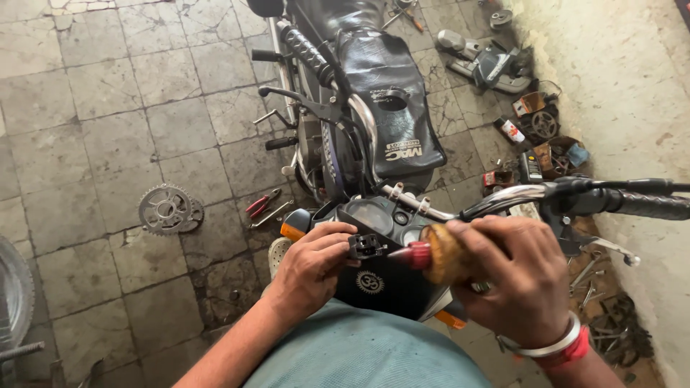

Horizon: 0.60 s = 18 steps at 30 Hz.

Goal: Applying adhesive and repairing components on a motorcycle handlebar assembly.

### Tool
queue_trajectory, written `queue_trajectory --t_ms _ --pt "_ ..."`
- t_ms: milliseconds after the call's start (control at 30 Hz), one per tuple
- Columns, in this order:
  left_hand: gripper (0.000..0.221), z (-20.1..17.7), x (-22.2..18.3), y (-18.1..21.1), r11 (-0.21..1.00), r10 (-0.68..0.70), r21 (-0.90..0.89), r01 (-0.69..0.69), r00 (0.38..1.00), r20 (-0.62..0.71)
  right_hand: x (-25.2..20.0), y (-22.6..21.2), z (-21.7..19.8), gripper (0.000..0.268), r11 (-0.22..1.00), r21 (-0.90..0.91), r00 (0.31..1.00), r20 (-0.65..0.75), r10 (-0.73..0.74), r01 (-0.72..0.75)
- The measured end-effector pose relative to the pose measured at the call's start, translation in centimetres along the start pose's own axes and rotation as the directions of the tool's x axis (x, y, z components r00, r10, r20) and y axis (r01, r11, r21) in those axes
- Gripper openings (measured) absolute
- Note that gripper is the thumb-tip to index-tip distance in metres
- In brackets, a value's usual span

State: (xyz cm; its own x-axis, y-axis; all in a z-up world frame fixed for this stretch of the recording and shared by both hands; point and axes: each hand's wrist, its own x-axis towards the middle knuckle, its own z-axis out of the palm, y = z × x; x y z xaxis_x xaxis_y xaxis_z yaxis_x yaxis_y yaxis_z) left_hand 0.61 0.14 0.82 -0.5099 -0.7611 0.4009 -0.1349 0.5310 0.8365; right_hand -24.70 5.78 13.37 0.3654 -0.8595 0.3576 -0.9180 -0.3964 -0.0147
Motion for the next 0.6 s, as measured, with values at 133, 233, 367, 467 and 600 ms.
queue_trajectory --t_ms 133,233,367,467,600 --pt "0.018 0.3 -0.5 -0.5 1.0 0.009 0.005 -0.009 1.0 -0.025 0.7 0.7 0.4 0.066 0.954 0.197 0.97 -0.039 0.239 -0.227" --pt "0.024 -0.1 -0.5 -0.4 0.999 0.029 -0.022 -0.03 0.999 -0.015 1.1 3.4 2.0 0.075 0.939 0.258 0.959 -0.111 0.262 -0.227" --pt "0.03 -0.2 -0.3 -0.1 0.999 -0.002 -0.036 0.002 1.0 -0.006 2.6 6.6 5.6 0.075 0.897 0.324 0.932 -0.101 0.349 -0.301" --pt "0.035 -0.3 -0.5 0.0 0.997 -0.019 -0.07 0.019 1.0 -0.013 4.7 8.7 9.4 0.07 0.77 0.474 0.87 -0.015 0.493 -0.428" --pt "0.031 -0.2 -0.6 -0.1 0.999 0.004 -0.047 -0.006 1.0 -0.026 7.5 10.2 14.6 0.07 0.583 0.586 0.774 0.127 0.62 -0.563"
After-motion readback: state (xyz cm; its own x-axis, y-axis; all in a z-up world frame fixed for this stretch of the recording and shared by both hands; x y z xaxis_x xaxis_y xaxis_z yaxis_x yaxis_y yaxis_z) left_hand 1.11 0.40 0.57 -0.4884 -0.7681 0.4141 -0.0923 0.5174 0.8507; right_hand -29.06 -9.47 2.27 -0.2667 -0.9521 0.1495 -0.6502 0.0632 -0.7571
